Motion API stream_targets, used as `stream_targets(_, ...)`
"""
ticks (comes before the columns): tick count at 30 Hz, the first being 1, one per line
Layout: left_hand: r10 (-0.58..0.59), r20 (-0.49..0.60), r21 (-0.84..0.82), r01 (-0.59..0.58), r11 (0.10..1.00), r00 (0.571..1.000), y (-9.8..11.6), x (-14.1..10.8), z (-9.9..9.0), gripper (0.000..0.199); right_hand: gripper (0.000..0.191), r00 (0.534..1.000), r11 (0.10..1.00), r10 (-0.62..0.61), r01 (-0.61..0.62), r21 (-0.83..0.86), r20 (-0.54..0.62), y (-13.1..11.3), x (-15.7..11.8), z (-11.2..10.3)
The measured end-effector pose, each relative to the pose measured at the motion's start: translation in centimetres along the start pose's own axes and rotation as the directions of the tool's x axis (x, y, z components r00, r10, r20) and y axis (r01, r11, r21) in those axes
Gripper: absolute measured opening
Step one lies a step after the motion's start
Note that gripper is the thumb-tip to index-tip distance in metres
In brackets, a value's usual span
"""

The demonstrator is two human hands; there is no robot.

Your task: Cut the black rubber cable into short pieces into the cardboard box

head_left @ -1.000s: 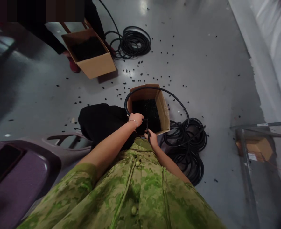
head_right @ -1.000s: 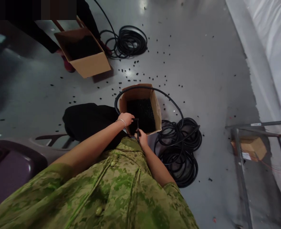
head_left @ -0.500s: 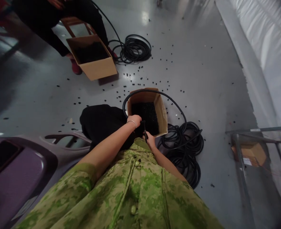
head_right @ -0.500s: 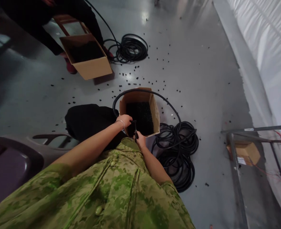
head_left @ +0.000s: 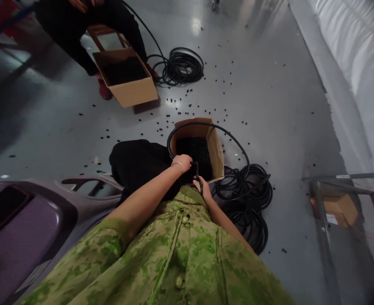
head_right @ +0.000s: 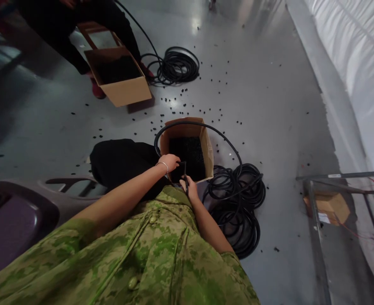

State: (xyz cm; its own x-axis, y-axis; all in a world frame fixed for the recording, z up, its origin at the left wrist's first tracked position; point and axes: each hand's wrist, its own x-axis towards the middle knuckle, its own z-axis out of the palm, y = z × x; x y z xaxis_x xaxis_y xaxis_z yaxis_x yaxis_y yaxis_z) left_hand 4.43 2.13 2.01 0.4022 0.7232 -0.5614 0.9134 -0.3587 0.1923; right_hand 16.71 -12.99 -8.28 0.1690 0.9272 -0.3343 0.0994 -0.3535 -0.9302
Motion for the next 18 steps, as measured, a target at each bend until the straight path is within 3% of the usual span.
stream_targets(9, 0.098, 0.047, 0.082, -0.101, 0.991, 0.994, 0.5, -0.4, 0.2, 0.034, 0.047, 0.999, 0.998, 0.043, -0.044, 0.037, 0.024, -1.3, 0.1, 0.1)
stream_targets(18, 0.113, 0.046, 0.094, -0.116, 0.989, 0.993, 0.5, 0.2, 0.5, 0.033, 0.042, 0.998, 0.998, 0.041, -0.039, 0.039, -0.043, -1.1, 0.0, 0.5)
